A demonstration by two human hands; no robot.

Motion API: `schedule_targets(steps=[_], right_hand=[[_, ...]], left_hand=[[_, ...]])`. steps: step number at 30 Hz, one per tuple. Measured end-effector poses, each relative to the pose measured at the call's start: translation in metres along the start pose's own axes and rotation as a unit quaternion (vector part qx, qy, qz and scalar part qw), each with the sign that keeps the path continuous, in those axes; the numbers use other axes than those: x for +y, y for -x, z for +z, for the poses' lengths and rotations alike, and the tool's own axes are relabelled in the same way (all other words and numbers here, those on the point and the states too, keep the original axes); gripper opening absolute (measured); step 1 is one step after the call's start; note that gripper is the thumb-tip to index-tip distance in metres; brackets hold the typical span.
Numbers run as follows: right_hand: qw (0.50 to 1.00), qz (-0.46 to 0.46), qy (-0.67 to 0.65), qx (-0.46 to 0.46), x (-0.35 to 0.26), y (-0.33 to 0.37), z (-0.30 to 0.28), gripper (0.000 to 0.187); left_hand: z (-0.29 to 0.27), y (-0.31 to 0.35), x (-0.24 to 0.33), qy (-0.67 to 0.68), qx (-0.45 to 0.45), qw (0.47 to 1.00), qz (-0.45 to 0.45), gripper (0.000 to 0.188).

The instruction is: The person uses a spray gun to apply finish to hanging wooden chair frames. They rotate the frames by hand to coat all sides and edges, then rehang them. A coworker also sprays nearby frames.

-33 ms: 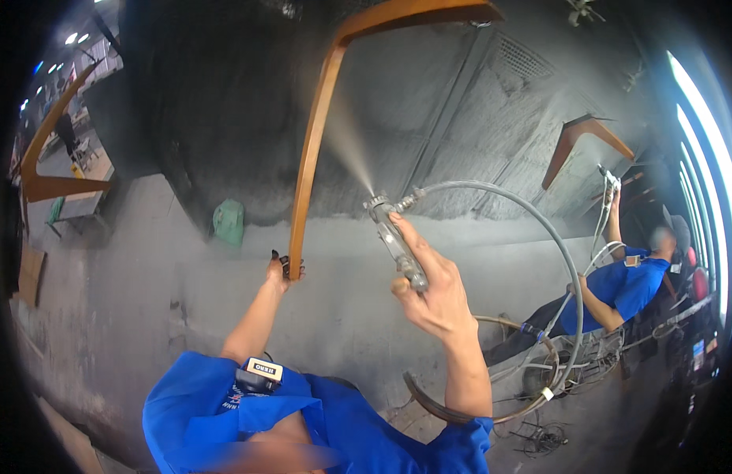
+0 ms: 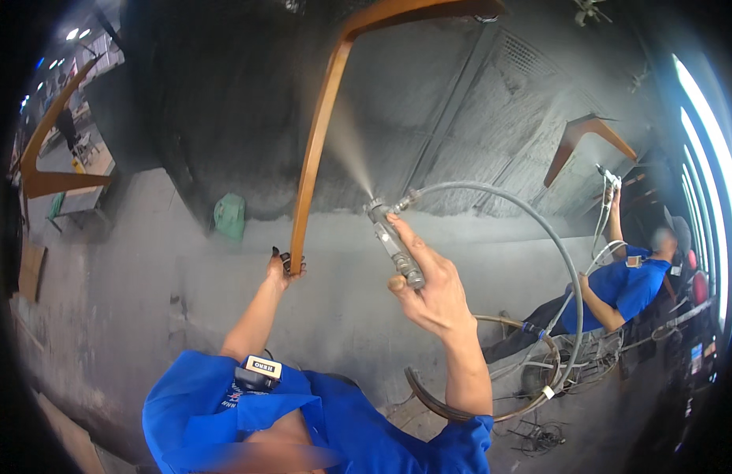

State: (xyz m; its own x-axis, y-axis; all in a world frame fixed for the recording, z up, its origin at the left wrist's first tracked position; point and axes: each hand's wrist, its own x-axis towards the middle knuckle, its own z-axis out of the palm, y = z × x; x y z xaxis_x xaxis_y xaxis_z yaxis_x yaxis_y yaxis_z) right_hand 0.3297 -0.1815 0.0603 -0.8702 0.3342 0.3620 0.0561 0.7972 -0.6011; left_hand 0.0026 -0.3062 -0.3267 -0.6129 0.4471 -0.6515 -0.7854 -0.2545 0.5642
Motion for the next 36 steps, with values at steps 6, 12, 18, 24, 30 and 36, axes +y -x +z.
schedule_targets(steps=[6, 12, 18, 24, 30, 36], right_hand=[[0.985, 0.082, -0.045, -0.147, 0.019, 0.053, 0.060, 0.065], [0.916, 0.210, -0.034, -0.341, 0.019, 0.073, 0.109, 0.066], [0.965, 0.200, -0.048, -0.161, 0.017, 0.011, 0.074, 0.065], [0.990, 0.108, 0.007, 0.088, 0.012, -0.057, 0.011, 0.069], [0.977, 0.004, -0.032, 0.213, 0.001, -0.064, 0.006, 0.080], [0.983, 0.102, -0.090, 0.122, 0.002, -0.017, 0.033, 0.080]], left_hand=[[-0.066, -0.012, -0.015, -0.021, 0.078, 0.996, 0.047, 0.067], [-0.146, -0.035, 0.039, 0.067, 0.234, 0.964, 0.110, 0.075], [-0.135, -0.027, 0.108, 0.021, 0.196, 0.964, 0.176, 0.077], [-0.101, -0.030, 0.143, 0.023, 0.130, 0.974, 0.182, 0.069], [-0.068, -0.069, 0.174, -0.028, 0.104, 0.978, 0.181, 0.061], [0.001, -0.124, 0.178, -0.162, 0.019, 0.971, 0.177, 0.060]])
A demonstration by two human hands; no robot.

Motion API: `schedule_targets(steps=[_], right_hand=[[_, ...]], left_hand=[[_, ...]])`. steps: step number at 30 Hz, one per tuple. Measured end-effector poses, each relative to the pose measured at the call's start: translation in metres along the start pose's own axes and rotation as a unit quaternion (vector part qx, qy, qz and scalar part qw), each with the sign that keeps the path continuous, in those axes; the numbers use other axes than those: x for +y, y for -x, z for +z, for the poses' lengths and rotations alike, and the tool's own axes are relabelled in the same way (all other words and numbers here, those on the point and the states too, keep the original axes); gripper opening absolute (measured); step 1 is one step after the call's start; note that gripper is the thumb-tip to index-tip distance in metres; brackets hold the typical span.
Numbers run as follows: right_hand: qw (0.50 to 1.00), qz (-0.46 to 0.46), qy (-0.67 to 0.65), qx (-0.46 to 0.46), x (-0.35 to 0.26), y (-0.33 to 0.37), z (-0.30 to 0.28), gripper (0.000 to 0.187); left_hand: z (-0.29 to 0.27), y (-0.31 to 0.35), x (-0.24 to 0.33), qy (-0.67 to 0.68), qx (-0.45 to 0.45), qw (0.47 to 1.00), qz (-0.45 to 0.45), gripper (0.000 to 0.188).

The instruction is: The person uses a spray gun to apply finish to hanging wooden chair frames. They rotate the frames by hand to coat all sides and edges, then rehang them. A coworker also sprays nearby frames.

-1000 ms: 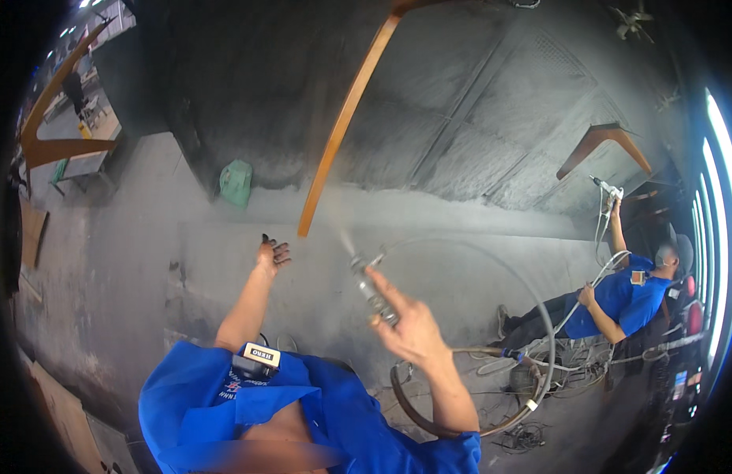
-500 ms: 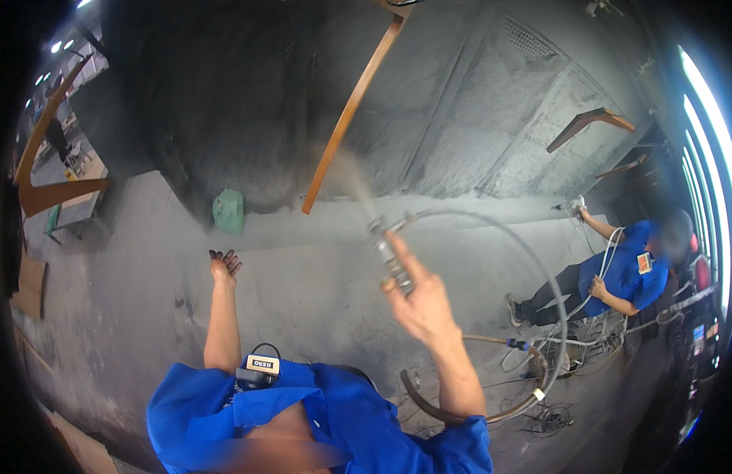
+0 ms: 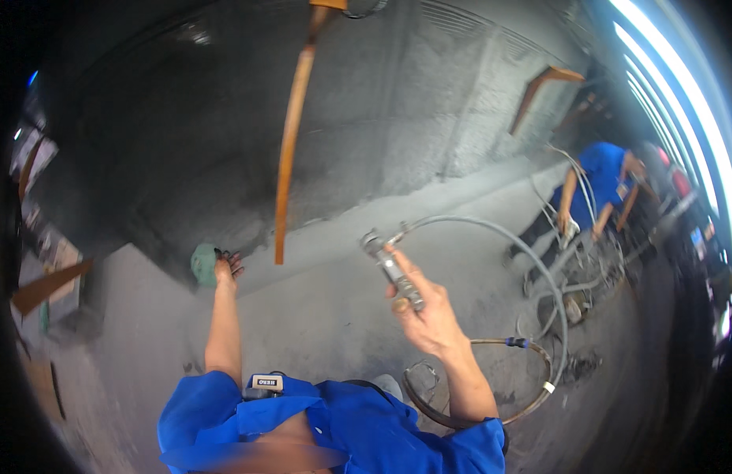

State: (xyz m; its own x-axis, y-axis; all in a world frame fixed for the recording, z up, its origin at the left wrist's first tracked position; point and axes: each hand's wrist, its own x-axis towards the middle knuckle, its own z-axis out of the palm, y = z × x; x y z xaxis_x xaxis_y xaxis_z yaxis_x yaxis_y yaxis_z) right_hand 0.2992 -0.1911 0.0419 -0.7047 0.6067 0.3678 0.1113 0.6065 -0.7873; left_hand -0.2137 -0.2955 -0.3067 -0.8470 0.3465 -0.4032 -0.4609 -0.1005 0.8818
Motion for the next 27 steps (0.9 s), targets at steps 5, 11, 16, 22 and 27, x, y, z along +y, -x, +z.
schedule_targets(steps=[5, 11, 16, 22, 27], right_hand=[[0.992, 0.111, -0.045, 0.036, 0.034, 0.028, -0.031, 0.078], [0.974, 0.127, -0.135, 0.128, 0.083, 0.037, -0.021, 0.078], [0.965, 0.133, -0.176, 0.138, 0.123, 0.036, -0.008, 0.078], [0.959, 0.064, -0.213, 0.175, 0.138, -0.015, -0.035, 0.072], [0.959, -0.053, -0.238, 0.141, 0.127, -0.066, -0.105, 0.085]], left_hand=[[0.095, -0.002, -0.008, -0.080, -0.129, 0.988, -0.042, 0.079], [0.155, 0.028, -0.049, -0.001, -0.264, 0.964, -0.039, 0.073], [0.183, 0.058, -0.115, 0.048, -0.170, 0.984, 0.008, 0.070], [0.274, 0.088, -0.158, 0.059, -0.095, 0.992, 0.064, 0.082], [0.344, 0.070, -0.053, 0.039, -0.161, 0.982, 0.093, 0.083]])
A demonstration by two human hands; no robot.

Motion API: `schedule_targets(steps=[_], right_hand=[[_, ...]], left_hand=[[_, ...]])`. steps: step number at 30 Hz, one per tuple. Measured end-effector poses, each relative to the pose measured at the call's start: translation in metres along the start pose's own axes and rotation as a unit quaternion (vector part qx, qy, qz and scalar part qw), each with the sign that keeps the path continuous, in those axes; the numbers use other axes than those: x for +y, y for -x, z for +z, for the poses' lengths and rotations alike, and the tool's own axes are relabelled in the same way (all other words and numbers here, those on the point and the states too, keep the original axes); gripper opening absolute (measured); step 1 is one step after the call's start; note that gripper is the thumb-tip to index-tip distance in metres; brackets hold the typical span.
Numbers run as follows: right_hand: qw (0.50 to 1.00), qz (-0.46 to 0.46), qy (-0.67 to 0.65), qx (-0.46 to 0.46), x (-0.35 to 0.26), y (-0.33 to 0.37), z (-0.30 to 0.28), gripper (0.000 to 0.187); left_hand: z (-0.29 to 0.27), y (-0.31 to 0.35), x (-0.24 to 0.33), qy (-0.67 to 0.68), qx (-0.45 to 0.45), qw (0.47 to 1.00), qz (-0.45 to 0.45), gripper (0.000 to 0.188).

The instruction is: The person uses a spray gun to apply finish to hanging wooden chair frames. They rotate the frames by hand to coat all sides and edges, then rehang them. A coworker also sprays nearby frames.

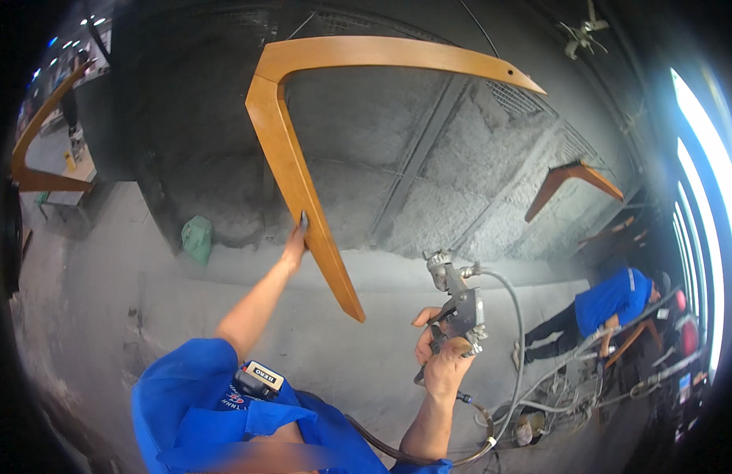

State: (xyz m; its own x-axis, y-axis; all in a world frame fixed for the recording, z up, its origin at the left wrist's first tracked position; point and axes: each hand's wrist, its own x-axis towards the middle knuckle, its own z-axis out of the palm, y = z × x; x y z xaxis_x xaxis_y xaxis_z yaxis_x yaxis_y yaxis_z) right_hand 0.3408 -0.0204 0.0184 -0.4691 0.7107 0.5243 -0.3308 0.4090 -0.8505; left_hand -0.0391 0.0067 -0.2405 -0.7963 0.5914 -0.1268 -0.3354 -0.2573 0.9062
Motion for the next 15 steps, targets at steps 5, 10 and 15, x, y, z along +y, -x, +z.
schedule_targets(steps=[5, 10, 15], right_hand=[[0.997, -0.031, 0.037, -0.056, -0.022, -0.052, 0.032, 0.110], [0.995, 0.013, 0.002, -0.097, -0.027, -0.073, 0.102, 0.116], [0.985, 0.048, 0.017, -0.162, -0.012, -0.100, 0.120, 0.115]], left_hand=[[-0.005, -0.052, 0.100, -0.067, -0.036, 0.976, 0.204, 0.068], [-0.003, -0.076, 0.106, -0.059, 0.000, 0.979, 0.195, 0.059], [-0.015, -0.116, 0.102, -0.144, 0.059, 0.953, 0.261, 0.056]])
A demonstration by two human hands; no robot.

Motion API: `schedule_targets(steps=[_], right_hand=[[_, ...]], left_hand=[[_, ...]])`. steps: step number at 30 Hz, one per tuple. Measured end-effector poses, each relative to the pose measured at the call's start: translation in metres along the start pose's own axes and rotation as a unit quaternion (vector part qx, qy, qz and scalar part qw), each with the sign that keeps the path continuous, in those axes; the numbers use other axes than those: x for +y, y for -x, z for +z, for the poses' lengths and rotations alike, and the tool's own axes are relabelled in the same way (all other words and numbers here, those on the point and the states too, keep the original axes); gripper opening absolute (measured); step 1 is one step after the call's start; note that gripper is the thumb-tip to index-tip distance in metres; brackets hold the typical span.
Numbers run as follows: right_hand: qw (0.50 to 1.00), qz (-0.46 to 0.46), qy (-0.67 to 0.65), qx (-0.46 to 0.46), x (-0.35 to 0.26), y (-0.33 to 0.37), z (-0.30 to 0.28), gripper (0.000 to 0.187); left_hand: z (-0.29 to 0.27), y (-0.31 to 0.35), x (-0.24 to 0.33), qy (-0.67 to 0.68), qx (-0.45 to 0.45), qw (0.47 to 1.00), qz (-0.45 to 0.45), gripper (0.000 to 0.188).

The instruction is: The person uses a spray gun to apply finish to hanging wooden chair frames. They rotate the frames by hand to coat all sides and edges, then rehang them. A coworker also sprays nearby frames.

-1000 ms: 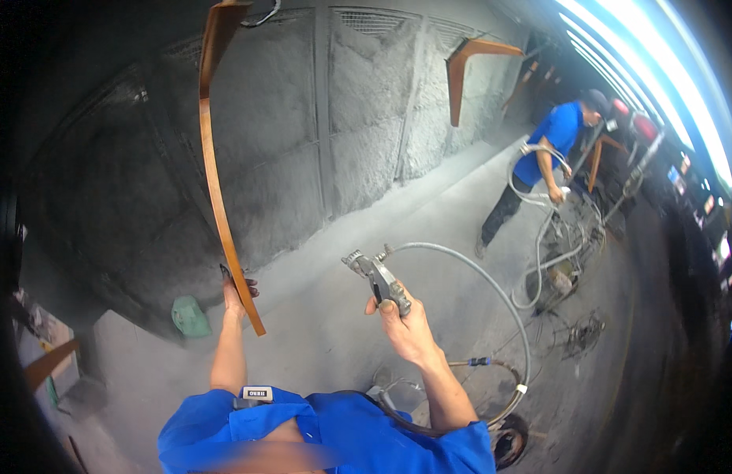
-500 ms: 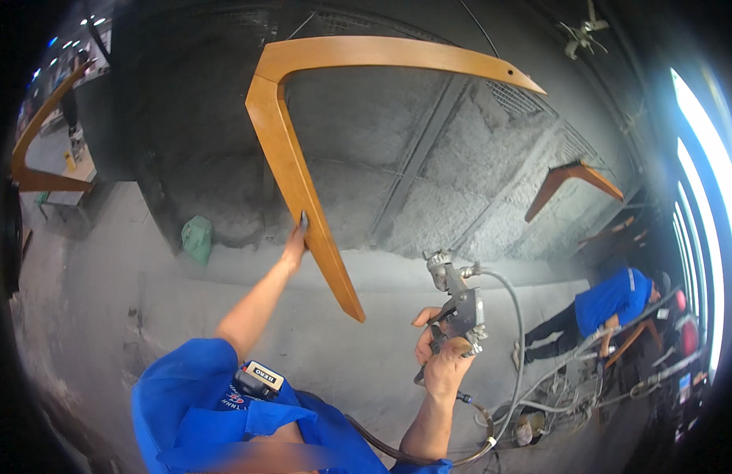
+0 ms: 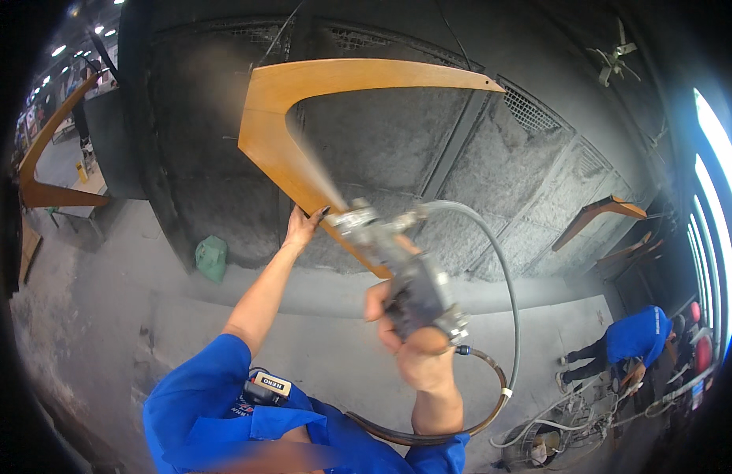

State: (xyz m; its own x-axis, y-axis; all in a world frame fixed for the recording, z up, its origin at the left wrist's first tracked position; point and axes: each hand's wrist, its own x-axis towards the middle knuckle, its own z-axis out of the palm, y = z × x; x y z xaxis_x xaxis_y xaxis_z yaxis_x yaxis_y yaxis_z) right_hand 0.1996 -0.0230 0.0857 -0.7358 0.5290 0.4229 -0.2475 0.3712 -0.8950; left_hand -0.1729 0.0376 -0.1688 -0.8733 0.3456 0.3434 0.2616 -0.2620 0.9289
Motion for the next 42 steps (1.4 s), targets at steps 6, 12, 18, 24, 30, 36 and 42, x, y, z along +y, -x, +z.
schedule_targets(steps=[6, 12, 18, 24, 30, 36, 42], right_hand=[[0.989, -0.101, -0.019, 0.106, 0.023, -0.037, -0.062, 0.098], [0.971, -0.077, 0.031, 0.225, 0.032, -0.056, -0.168, 0.093], [0.937, -0.088, 0.011, 0.339, 0.036, -0.060, -0.244, 0.093], [0.986, -0.044, -0.059, 0.151, 0.050, -0.050, -0.240, 0.097], [0.979, 0.020, -0.150, -0.138, 0.049, -0.019, -0.164, 0.107], [0.988, -0.023, -0.147, -0.050, 0.073, -0.036, -0.178, 0.104], [0.972, -0.056, -0.159, 0.160, 0.101, -0.040, -0.246, 0.086]], left_hand=[[-0.011, -0.038, -0.024, 0.003, 0.019, 0.999, 0.047, 0.056], [-0.008, -0.053, -0.015, -0.013, 0.014, 0.998, 0.066, 0.055], [0.015, -0.040, -0.019, -0.035, 0.044, 0.997, 0.054, 0.053], [0.048, -0.033, -0.025, -0.009, 0.089, 0.996, 0.010, 0.060], [0.060, -0.016, -0.011, -0.079, 0.107, 0.991, -0.031, 0.061], [0.048, 0.001, 0.002, -0.087, 0.090, 0.992, -0.025, 0.060], [0.033, -0.003, 0.004, -0.013, 0.043, 0.999, -0.001, 0.058]])
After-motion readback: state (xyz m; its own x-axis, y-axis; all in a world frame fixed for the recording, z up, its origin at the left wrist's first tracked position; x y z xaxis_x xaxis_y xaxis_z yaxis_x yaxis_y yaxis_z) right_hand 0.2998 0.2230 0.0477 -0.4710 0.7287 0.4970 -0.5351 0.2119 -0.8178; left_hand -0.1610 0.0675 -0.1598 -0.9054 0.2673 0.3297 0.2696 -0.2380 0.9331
